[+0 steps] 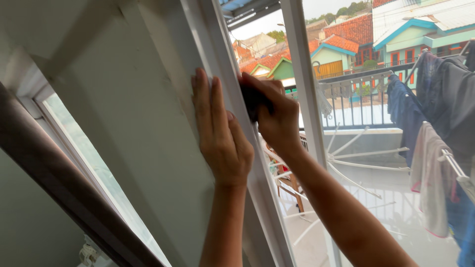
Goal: The person cleans the white window frame using a dark cloth. They wipe the bottom sill, side jambs, and upper sections of the frame while squatting or sitting on the floor.
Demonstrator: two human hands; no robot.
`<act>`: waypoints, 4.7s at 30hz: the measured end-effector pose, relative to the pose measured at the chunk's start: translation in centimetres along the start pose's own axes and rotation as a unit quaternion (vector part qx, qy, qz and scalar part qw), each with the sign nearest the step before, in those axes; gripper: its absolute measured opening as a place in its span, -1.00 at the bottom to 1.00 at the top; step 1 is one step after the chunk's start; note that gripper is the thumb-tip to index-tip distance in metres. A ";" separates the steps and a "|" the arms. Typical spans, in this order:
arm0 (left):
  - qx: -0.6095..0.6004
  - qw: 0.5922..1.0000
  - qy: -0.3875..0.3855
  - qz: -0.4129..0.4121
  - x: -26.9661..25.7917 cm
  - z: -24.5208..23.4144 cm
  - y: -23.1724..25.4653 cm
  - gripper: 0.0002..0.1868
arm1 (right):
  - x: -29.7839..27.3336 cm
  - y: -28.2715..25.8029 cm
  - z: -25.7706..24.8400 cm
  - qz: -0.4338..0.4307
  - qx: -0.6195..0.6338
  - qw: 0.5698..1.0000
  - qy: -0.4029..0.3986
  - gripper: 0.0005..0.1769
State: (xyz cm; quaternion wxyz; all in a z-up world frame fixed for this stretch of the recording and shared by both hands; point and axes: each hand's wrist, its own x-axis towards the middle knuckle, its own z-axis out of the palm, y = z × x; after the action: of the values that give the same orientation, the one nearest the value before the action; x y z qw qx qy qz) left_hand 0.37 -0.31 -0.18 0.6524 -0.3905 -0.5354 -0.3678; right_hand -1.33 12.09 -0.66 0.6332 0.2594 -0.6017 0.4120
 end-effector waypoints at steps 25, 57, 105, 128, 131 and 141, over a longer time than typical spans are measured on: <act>0.050 0.999 -0.019 0.006 0.2 -0.2 -0.8 -0.50 | -14.5 0.8 -4.7 0.042 -0.053 0.996 -0.065 -0.62; 0.042 0.995 -0.081 -0.043 -8.7 -1.5 1.5 -0.53 | 7.8 3.5 0.9 -0.176 0.037 0.984 -0.011 -0.56; 0.026 0.997 -0.046 -0.063 -8.3 -1.3 2.2 -0.57 | 2.5 1.1 -1.6 -0.094 0.030 0.992 -0.082 -0.50; -0.043 0.993 -0.085 -0.064 -9.2 -2.9 2.8 -0.44 | -17.1 -4.6 -7.2 0.214 0.109 0.968 -0.075 -0.65; -0.059 0.993 -0.085 -0.060 -9.5 -3.0 2.9 -0.35 | -16.9 -5.6 -5.4 0.157 0.022 0.987 -0.036 -0.69; -0.064 0.992 -0.076 -0.081 -10.3 -2.4 2.6 -0.37 | -10.3 -4.3 -2.1 0.007 -0.061 0.998 0.033 -0.62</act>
State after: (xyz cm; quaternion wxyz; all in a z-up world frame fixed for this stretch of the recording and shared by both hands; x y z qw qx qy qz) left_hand 2.06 -0.78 -10.89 0.5519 -0.4134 -0.5884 -0.4221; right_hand 4.06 9.43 -10.26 0.6646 0.2016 -0.6063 0.3874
